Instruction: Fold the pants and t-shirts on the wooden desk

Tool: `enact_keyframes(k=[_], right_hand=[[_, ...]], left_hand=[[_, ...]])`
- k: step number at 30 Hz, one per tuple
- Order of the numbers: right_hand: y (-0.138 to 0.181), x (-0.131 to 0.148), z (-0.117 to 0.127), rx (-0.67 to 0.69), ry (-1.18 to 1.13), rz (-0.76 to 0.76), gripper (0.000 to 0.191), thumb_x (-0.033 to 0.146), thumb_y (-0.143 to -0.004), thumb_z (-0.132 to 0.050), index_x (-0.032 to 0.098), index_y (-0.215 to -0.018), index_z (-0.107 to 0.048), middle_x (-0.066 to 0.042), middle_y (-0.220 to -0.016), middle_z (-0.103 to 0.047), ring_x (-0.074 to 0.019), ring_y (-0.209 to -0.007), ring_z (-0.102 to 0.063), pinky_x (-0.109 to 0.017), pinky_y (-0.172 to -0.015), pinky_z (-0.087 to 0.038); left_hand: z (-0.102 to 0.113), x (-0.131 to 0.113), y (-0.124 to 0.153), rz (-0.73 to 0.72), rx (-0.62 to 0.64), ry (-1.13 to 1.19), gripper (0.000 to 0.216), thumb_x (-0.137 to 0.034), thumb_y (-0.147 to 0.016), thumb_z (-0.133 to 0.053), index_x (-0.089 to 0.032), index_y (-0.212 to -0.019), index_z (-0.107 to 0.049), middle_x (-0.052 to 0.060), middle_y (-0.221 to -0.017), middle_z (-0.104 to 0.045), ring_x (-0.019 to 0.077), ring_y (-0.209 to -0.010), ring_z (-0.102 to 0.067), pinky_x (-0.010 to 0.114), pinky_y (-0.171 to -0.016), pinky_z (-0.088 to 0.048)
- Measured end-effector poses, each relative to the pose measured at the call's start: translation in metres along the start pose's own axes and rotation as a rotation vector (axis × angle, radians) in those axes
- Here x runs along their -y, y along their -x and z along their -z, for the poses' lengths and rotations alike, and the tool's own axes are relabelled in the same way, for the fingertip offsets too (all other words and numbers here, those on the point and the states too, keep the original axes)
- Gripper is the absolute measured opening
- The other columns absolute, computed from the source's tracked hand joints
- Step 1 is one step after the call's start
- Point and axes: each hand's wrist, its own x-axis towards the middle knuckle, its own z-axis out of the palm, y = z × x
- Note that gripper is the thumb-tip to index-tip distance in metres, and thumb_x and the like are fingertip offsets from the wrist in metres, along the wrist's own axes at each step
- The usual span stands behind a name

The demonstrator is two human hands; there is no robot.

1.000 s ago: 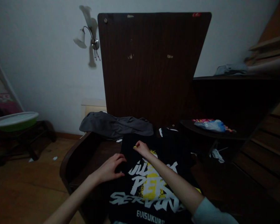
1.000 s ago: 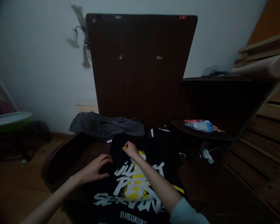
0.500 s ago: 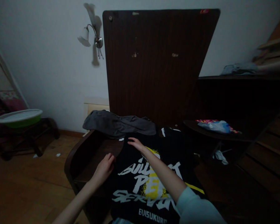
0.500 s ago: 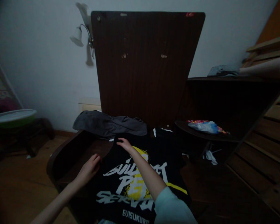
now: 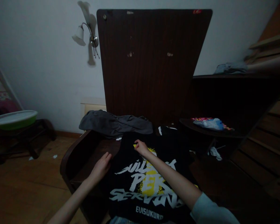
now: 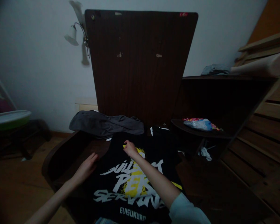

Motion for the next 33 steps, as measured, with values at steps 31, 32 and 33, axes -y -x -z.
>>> enact_keyframes(k=[31,32,33], right_hand=[[0.096,-0.157,0.180,-0.530,0.167,-0.422,0.025,0.044,-0.060,-0.058,0.019,-0.061,-0.055,-0.004,-0.065,-0.058,-0.0206,-0.067,-0.057,-0.029,-0.061,-0.040],[0.097,-0.161,0.178,-0.476,0.141,-0.424,0.025,0.045,-0.058,-0.059,0.020,-0.055,-0.054,-0.002,-0.059,-0.057,-0.0200,-0.063,-0.056,-0.028,-0.058,-0.039],[0.098,-0.163,0.176,-0.433,0.109,-0.411,0.025,0.043,-0.055,-0.061,0.021,-0.050,-0.052,0.000,-0.054,-0.055,-0.0190,-0.060,-0.055,-0.027,-0.056,-0.038]], left_hand=[[-0.036,-0.004,-0.078,-0.120,0.191,-0.236,0.052,-0.039,-0.087,-0.025,-0.014,-0.132,-0.030,0.009,-0.140,-0.025,0.0202,-0.130,-0.018,0.043,-0.101,-0.025],[-0.035,-0.004,-0.078,-0.117,0.190,-0.236,0.052,-0.039,-0.087,-0.025,-0.014,-0.132,-0.030,0.009,-0.140,-0.026,0.0203,-0.130,-0.018,0.043,-0.101,-0.025],[-0.036,-0.004,-0.077,-0.114,0.186,-0.238,0.052,-0.039,-0.087,-0.025,-0.015,-0.132,-0.031,0.009,-0.140,-0.026,0.0203,-0.130,-0.019,0.043,-0.100,-0.025]])
